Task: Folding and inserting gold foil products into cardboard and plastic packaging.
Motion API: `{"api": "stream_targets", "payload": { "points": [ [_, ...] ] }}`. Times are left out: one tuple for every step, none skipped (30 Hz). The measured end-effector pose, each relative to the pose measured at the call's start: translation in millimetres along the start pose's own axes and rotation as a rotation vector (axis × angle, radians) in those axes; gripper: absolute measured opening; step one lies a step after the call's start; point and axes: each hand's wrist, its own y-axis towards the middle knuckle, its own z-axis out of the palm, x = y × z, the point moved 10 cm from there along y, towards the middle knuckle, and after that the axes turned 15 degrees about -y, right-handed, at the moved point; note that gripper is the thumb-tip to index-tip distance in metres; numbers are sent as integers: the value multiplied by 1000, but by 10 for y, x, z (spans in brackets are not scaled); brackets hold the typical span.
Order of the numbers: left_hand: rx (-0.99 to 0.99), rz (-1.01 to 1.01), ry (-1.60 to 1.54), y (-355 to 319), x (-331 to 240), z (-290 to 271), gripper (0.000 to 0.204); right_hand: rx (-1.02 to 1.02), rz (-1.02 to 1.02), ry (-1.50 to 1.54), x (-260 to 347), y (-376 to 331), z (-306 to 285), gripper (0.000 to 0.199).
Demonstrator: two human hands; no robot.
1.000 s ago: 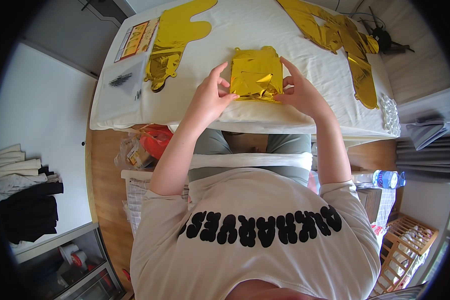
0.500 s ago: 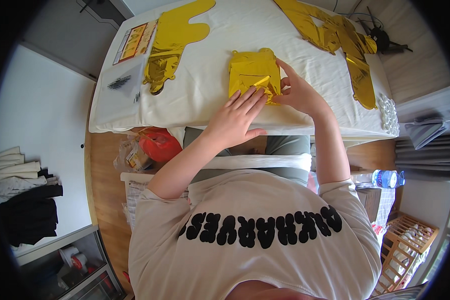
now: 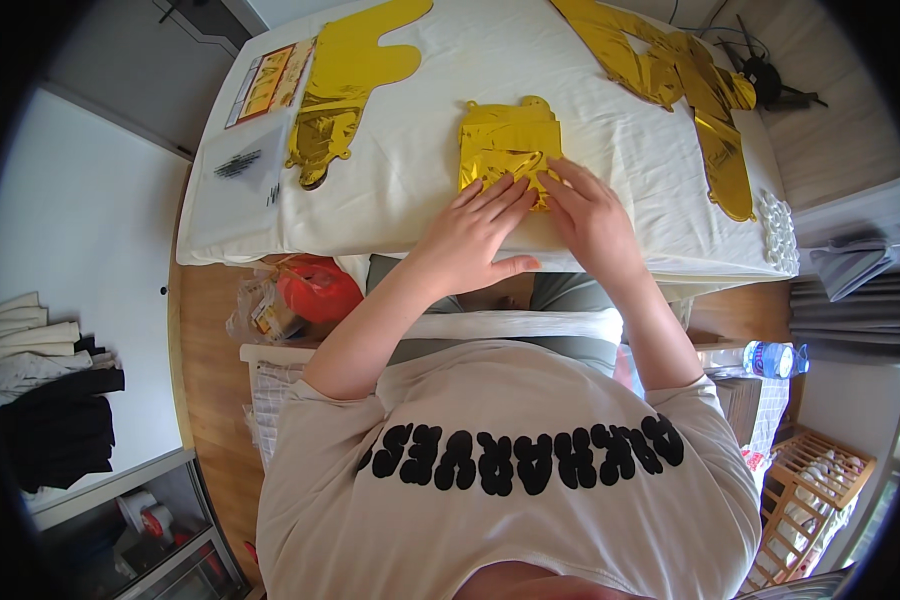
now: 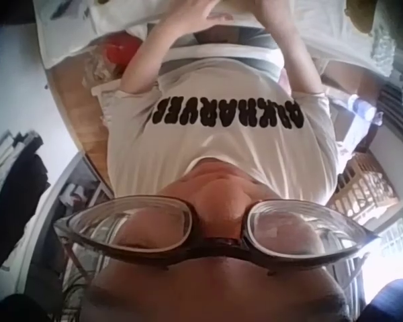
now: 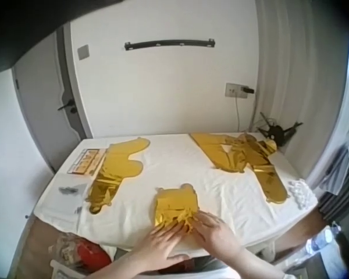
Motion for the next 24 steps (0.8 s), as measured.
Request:
{"api": "stream_targets", "payload": {
  "points": [
    [1, 0, -28, 3, 23, -8, 73, 33, 7, 17, -20, -16, 69, 36],
    [-1, 1, -27, 4, 33, -12, 73, 66, 13, 33, -41, -31, 134, 32],
    [-72, -21, -205, 18, 59, -106, 68, 99, 15, 51, -61, -32, 194, 28],
    [-143, -43, -383, 25, 97, -196, 62, 98, 10, 51, -69, -33, 207, 28],
    [-149, -44, -381, 33, 96, -235, 62, 101, 51, 122, -113, -42, 217, 27],
    [-166, -165, -487, 12, 210, -268, 59, 105, 91, 195, -144, -47, 223, 26],
    [-183, -287, -593, -28, 333, -273, 57, 106, 85, 195, -129, -38, 216, 26],
    [-234, -158, -346, -57, 290, -319, 56, 103, 98, 212, -133, -29, 207, 24],
    [-238, -159, -345, -84, 307, -314, 56, 99, 114, 228, -147, -15, 205, 23],
    [-224, -108, -192, -116, 240, -305, 55, 100, 109, 228, -148, 17, 199, 23],
    [-208, -58, -39, -156, 163, -282, 54, 133, 97, 220, -141, 61, 215, 21],
    [-203, -70, 14, -191, 108, -277, 56, 167, 88, 211, -130, 111, 213, 20],
    [-205, -70, 12, -228, 60, -286, 56, 169, 86, 210, -122, 183, 185, 20],
    [-212, -91, 52, -268, 33, -304, 57, 202, 70, 113, -95, 272, 192, 20],
    [-220, -116, 95, -320, 10, -324, 58, 233, 49, 20, -46, 375, 203, 21],
    [-222, -116, 93, -366, -12, -304, 58, 236, 48, 17, -16, 472, 207, 21],
    [-240, -144, 97, -426, 4, -286, 59, 249, 6, 36, 63, 574, 238, 25],
    [-258, -173, 101, -477, 30, -272, 59, 262, -36, 56, 137, 663, 289, 29],
    [-259, -176, 99, -503, 35, -241, 59, 265, -38, 56, 151, 733, 383, 29],
    [-249, -160, 92, -518, 25, -193, 59, 255, -116, 51, 227, 782, 498, 35],
    [-241, -148, 88, -537, 25, -162, 60, 245, -199, 47, 318, 802, 588, 42],
    [-231, -141, 98, -553, 28, -129, 61, 249, -205, 49, 325, 794, 658, 42],
    [-235, -147, 97, -576, 39, -110, 61, 304, -218, 19, 325, 766, 768, 48],
    [-241, -152, 104, -595, 42, -102, 62, 359, -235, -11, 332, 749, 859, 55]
  ]
}}
